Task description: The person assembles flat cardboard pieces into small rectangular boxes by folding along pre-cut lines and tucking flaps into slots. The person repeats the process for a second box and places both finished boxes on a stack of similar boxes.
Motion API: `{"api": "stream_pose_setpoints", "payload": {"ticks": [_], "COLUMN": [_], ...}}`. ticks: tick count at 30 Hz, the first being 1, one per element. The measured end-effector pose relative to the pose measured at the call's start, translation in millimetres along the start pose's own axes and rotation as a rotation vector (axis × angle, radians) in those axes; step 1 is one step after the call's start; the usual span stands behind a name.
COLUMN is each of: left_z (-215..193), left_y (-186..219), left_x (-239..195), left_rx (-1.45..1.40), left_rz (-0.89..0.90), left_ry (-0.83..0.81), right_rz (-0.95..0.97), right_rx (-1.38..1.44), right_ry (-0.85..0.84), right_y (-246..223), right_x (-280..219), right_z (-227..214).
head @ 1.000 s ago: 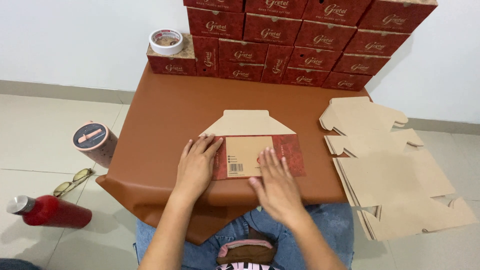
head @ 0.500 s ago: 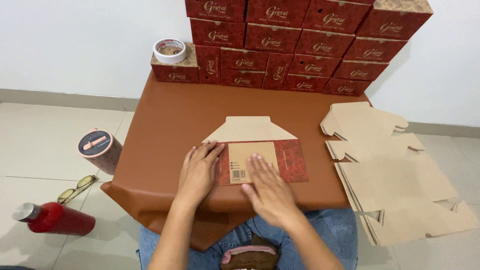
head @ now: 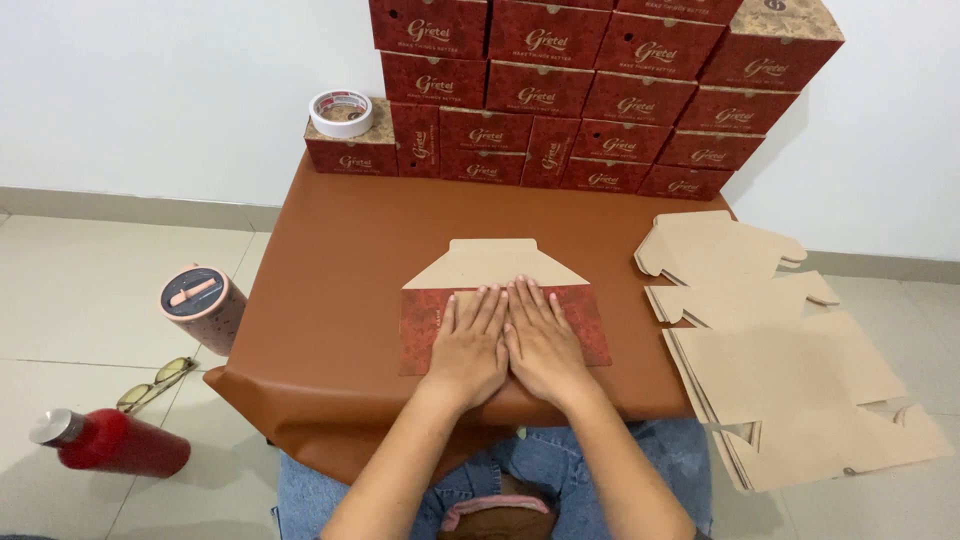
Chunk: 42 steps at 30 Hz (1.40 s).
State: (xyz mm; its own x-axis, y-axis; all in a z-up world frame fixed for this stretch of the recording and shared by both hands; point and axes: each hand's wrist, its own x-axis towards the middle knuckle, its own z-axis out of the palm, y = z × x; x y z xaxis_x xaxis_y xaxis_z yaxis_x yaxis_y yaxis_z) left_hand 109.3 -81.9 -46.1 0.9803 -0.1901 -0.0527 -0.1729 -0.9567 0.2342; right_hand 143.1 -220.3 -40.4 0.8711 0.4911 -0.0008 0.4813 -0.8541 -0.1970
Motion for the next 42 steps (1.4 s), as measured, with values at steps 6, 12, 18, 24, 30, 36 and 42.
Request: {"api": "stream_pose_setpoints", "payload": {"ticks": [6,12,18,24,30,36,42], "left_z": [-1.7,-22.7,-43.7,-107.1,-133.0,-87.4,-85.8], "left_y": [-45.0,-81.8,-88.6,-74.0,-55.5,-63.3,-64.4], "left_x": [22.5,38.4,49.9,31.4,-23.7,-70.4,-84.2], "left_rx": [0.013,-0.148,-0.395,-0.335,-0.613,-0.59,-0.604], "left_rz": [-0.203,-0.301,-0.302,-0.111,0.247,0.26,0.044], "left_ry": [0.072,0.162,0.052,0.387,0.584,0.296,-0.025], "right_rz": [0.139,0.227,0.334,0.14,-0.171,-0.257,-0.137], "right_rx": [0.046,0.234,0.285,0.776,0.338,0.095,0.311], "right_ry": [-0.017,0.015,-0.074,0.288,0.628,0.477,0.022], "right_y": [40.3,99.3,96.4,102.4,65.6,62.9,52.3], "right_x": [10.7,29.3,38.1,24.1,-16.8,-56.3,-83.9], "right_z": [-15.0,-14.4,-43.5,-75.4,-94.1,-43.4,-59.0]}}
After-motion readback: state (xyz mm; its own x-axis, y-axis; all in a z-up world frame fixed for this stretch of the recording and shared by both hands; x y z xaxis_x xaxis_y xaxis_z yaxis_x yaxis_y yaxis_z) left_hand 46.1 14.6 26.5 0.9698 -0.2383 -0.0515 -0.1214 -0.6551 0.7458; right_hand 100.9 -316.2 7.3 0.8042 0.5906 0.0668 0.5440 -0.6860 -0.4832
